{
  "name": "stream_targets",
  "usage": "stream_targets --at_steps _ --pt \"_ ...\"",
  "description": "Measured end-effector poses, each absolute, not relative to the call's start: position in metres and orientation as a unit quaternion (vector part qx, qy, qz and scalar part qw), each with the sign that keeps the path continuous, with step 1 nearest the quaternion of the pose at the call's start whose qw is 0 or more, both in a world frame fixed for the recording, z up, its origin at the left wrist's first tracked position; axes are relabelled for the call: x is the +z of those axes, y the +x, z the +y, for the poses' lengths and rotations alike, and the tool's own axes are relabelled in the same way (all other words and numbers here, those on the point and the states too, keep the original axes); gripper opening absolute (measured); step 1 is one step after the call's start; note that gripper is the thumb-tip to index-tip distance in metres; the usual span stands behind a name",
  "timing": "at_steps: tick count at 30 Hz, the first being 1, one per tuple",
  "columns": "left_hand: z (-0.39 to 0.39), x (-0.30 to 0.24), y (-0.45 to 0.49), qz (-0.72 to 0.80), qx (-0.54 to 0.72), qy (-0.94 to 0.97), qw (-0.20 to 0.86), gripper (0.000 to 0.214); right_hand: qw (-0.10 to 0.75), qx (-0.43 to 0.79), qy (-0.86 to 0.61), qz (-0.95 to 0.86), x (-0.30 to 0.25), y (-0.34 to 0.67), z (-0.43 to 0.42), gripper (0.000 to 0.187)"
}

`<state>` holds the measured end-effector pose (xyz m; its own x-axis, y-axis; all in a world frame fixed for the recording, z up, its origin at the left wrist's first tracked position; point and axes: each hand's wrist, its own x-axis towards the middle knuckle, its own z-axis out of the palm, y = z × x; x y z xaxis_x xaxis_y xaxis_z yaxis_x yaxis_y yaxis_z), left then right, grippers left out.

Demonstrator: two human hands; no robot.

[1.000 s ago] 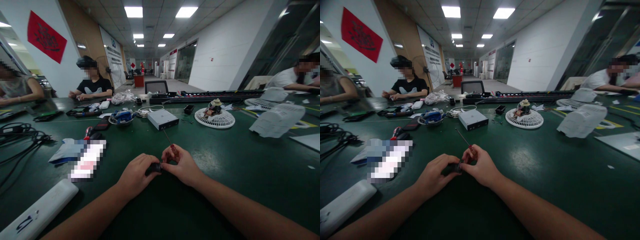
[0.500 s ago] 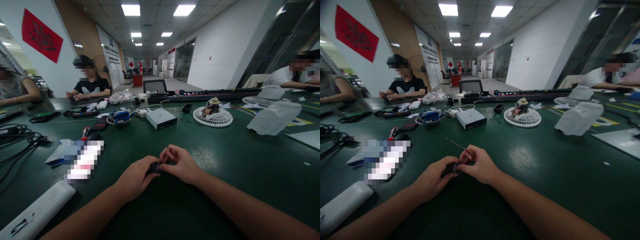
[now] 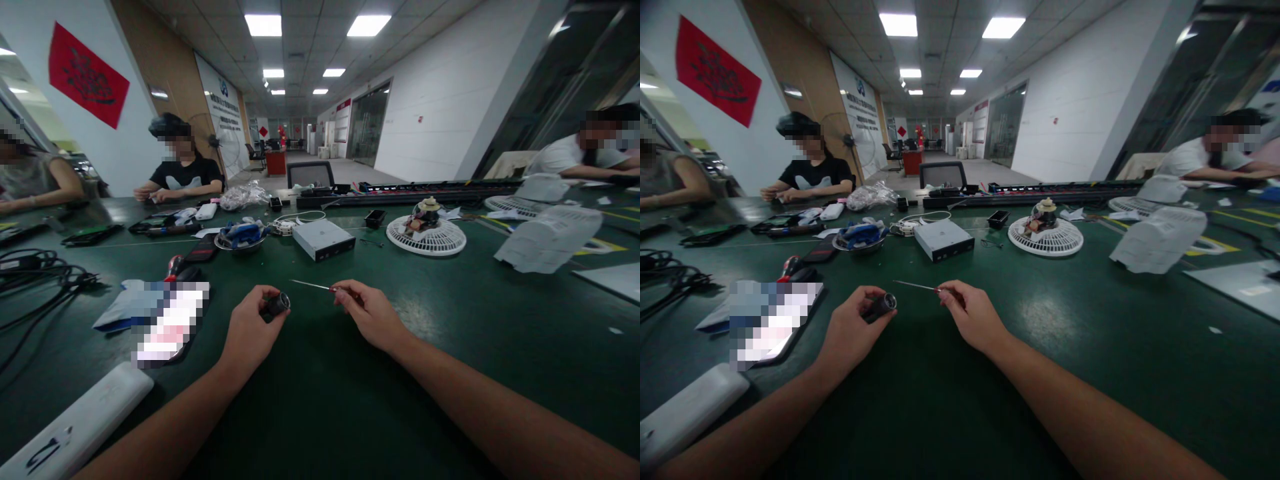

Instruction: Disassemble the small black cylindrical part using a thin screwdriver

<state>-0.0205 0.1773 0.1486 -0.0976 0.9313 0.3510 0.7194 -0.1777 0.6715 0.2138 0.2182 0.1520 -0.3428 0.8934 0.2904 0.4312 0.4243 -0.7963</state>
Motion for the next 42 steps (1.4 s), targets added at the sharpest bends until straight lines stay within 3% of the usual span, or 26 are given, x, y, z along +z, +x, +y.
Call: stream_targets --at_steps 7,14,24,31,34,38,42 --pt "0.181 0.149 -0.027 0.636 0.377 0.654 0.162 0.028 0.358 0.266 -0.393 -0.804 0.156 0.212 0.215 0.026" --pt "0.175 0.148 -0.019 0.550 0.365 0.743 0.107 0.025 0.344 0.230 -0.401 -0.817 0.160 0.210 0.212 0.022" --pt "0.173 0.148 -0.019 0.552 0.360 0.746 0.102 0.023 0.343 0.271 -0.425 -0.792 0.158 0.208 0.209 0.021" --pt "0.176 0.148 -0.020 0.596 0.380 0.702 0.090 0.038 0.292 0.253 -0.446 -0.807 0.154 0.208 0.211 0.019" --pt "0.177 0.150 -0.021 0.601 0.368 0.705 0.072 0.044 0.303 0.236 -0.493 -0.781 0.155 0.209 0.212 0.030" --pt "0.177 0.147 -0.021 0.547 0.284 0.782 0.091 0.034 0.342 0.254 -0.516 -0.743 0.153 0.210 0.215 0.035" --pt "0.177 0.143 -0.021 0.512 0.251 0.815 0.100 0.026 0.328 0.262 -0.523 -0.742 0.152 0.208 0.215 0.028"
